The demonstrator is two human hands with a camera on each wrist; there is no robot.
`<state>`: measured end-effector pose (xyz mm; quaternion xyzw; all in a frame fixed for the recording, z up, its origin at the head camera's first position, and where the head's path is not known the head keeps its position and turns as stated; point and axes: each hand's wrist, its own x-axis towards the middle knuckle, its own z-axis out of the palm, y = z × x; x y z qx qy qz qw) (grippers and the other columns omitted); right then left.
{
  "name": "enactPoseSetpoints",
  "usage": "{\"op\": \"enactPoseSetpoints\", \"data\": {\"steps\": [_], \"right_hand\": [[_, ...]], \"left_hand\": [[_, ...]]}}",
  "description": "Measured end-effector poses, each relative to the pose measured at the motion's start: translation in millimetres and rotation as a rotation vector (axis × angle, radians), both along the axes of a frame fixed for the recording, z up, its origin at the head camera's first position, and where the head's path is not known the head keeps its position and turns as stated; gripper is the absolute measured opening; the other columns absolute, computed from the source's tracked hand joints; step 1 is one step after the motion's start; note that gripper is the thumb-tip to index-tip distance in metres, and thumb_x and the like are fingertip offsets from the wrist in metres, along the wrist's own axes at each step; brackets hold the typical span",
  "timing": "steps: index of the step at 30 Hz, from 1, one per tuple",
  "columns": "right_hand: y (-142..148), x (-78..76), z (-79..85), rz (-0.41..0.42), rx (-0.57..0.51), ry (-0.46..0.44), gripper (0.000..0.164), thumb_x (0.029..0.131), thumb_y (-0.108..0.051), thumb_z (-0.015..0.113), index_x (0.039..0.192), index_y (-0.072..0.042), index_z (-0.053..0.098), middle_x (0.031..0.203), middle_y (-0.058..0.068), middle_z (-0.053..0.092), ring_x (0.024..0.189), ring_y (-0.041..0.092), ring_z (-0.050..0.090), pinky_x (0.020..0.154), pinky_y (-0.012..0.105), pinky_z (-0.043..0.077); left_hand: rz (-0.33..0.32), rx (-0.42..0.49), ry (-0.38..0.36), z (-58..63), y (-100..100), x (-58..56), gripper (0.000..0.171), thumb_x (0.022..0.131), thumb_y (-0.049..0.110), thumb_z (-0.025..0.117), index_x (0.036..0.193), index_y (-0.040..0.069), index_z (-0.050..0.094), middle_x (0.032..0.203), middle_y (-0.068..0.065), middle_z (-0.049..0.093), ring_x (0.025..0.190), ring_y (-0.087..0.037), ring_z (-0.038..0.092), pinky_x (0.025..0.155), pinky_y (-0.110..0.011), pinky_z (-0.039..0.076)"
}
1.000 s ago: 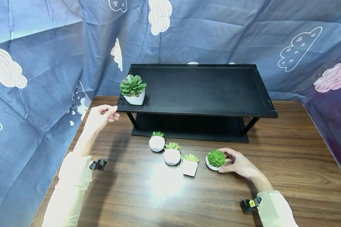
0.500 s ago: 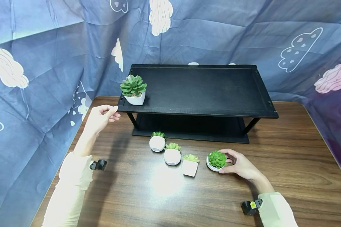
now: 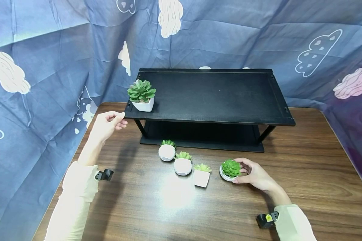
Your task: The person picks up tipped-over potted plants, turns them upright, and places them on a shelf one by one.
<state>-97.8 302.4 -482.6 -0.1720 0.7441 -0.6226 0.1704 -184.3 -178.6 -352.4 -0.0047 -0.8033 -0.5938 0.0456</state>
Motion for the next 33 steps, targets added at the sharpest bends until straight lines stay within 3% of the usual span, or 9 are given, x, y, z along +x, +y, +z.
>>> {"op": "enactPoseSetpoints", "data": {"steps": [19,24,33], "right_hand": [[-1.0,-2.7,2.4,0.028,0.094,0.044,0.063,0.072,0.005,0.073,0.126,0.009,0.041,0.113,-0.008,0.056,0.093,0.003,0.055,0.076,0.016,0.044],[-2.5,-0.9,4.1,0.002,0.082,0.029,0.061,0.070,0.006,0.073,0.123,0.010,0.043,0.107,-0.005,0.060,0.089,0.005,0.057,0.073,0.018,0.046],[0.2,0.8,2.4,-0.012,0.032,0.004,0.060,0.069,0.010,0.072,0.122,0.008,0.044,0.106,-0.002,0.062,0.091,0.007,0.059,0.074,0.019,0.048]], "left_hand": [[0.003,-0.024,-0.005,0.3,0.2,0.1,0.029,0.091,0.013,0.056,0.093,-0.015,0.059,0.066,-0.006,0.065,0.055,0.000,0.060,0.055,-0.016,0.049],[0.005,-0.032,-0.008,0.5,0.4,0.6,0.028,0.091,0.013,0.056,0.092,-0.015,0.060,0.070,-0.015,0.066,0.055,0.001,0.060,0.055,-0.016,0.049],[0.007,-0.033,-0.009,0.7,0.3,0.7,0.029,0.091,0.014,0.057,0.093,-0.015,0.060,0.069,-0.012,0.066,0.054,0.000,0.060,0.055,-0.016,0.049]]}}
